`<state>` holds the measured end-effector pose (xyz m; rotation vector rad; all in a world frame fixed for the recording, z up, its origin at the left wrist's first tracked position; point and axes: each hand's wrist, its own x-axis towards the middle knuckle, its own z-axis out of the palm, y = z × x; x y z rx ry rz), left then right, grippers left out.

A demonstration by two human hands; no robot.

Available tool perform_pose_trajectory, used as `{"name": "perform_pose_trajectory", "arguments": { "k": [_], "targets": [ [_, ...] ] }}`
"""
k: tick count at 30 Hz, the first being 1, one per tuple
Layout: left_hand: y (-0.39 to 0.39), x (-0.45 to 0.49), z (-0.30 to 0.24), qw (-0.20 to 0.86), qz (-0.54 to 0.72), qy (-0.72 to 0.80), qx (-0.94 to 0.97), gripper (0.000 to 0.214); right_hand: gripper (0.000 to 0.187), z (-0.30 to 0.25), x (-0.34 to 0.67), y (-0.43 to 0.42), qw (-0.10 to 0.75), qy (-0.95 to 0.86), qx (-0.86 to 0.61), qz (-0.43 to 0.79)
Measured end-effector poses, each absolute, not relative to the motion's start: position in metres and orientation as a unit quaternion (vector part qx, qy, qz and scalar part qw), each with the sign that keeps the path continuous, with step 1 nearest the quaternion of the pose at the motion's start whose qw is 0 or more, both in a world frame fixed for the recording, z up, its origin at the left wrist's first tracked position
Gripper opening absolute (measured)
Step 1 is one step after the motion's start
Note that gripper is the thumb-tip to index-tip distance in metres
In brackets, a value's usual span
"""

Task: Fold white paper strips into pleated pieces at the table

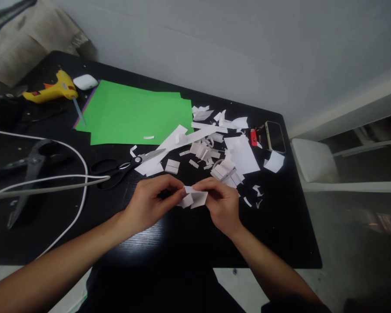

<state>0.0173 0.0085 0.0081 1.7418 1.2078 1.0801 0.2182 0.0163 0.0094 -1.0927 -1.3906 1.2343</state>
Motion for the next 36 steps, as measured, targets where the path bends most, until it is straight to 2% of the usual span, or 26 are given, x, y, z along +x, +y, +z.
{"name": "perform_pose_trajectory", "arguments": {
  "k": [13, 17, 20, 36],
  "targets": [
    [0.009, 0.018, 0.009, 0.389, 0.413, 0.48, 0.669, 0.014, 0.02, 0.006, 0.217, 0.018, 0.467, -0.552, -0.444, 0.53],
    [0.008, 0.02, 0.006, 0.371, 0.414, 0.481, 0.678, 0.013, 0.013, 0.004, 0.216, 0.019, 0.454, -0.542, -0.45, 0.546],
    [0.008, 0.019, 0.004, 0.356, 0.414, 0.476, 0.689, 0.011, 0.015, 0.003, 0.217, 0.019, 0.438, -0.541, -0.454, 0.555],
    [0.01, 0.017, 0.0, 0.321, 0.394, 0.477, 0.717, 0.012, 0.008, -0.004, 0.219, 0.019, 0.437, -0.542, -0.504, 0.511]
  ]
}}
